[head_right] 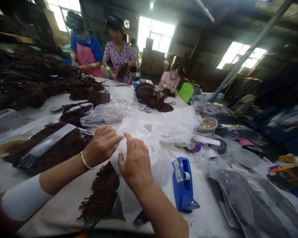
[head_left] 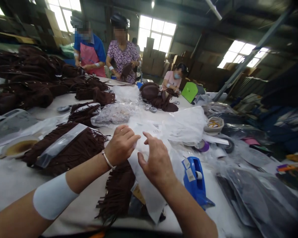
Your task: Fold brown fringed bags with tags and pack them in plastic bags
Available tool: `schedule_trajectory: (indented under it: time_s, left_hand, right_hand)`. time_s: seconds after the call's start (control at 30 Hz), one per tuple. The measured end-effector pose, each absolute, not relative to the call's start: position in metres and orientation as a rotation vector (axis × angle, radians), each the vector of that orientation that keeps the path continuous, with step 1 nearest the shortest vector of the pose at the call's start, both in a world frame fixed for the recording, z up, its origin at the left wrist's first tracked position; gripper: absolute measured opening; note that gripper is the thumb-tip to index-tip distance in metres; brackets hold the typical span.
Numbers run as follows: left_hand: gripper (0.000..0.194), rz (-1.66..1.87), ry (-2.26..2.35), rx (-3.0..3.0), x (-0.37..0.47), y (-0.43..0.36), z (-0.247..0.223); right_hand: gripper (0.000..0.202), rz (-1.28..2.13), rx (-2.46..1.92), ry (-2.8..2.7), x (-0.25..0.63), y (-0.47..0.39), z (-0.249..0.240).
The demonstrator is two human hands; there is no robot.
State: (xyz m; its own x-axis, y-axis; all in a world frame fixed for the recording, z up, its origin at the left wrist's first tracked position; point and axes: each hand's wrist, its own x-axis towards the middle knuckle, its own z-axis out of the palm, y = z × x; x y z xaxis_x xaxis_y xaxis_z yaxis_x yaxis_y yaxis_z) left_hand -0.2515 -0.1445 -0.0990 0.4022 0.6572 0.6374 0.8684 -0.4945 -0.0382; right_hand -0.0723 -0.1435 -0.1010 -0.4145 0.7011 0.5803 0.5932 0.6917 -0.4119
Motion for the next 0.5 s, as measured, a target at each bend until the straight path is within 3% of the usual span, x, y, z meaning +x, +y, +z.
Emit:
schedule_trajectory:
  time_s: [0.07,0.17,0.3,0.43,0.5]
  left_hand:
    - [0.027,-0.833,-1.302,-2.206,-0.254,-0.158,-0.099]
    - [0.033,-0.831,-1.354,-2.122,-0.270,-0.174,-0.113]
    - [0.034,-0.670,-1.586,-2.087,-0.301,-0.182,-0.166]
    - [0.034,-0.630,-1.933,-2.011,-0.318,-0.174,-0.220]
    - [0.034,-0.817,-2.182,-2.013,-0.316,-0.165,-0.234]
  right_hand:
    - [0.064,0.069,-1.122,-2.196,-0.066,-0.154,-0.115]
    - [0.049,0.006,-1.270,-2.191,-0.041,-0.155,-0.141]
    - [0.038,0.038,-1.362,-2.096,0.006,-0.134,-0.183]
    - [0.027,0.252,-1.409,-1.771,0.029,-0.113,-0.224]
    - [0.037,0.557,-1.461,-1.420,0.028,-0.105,-0.241]
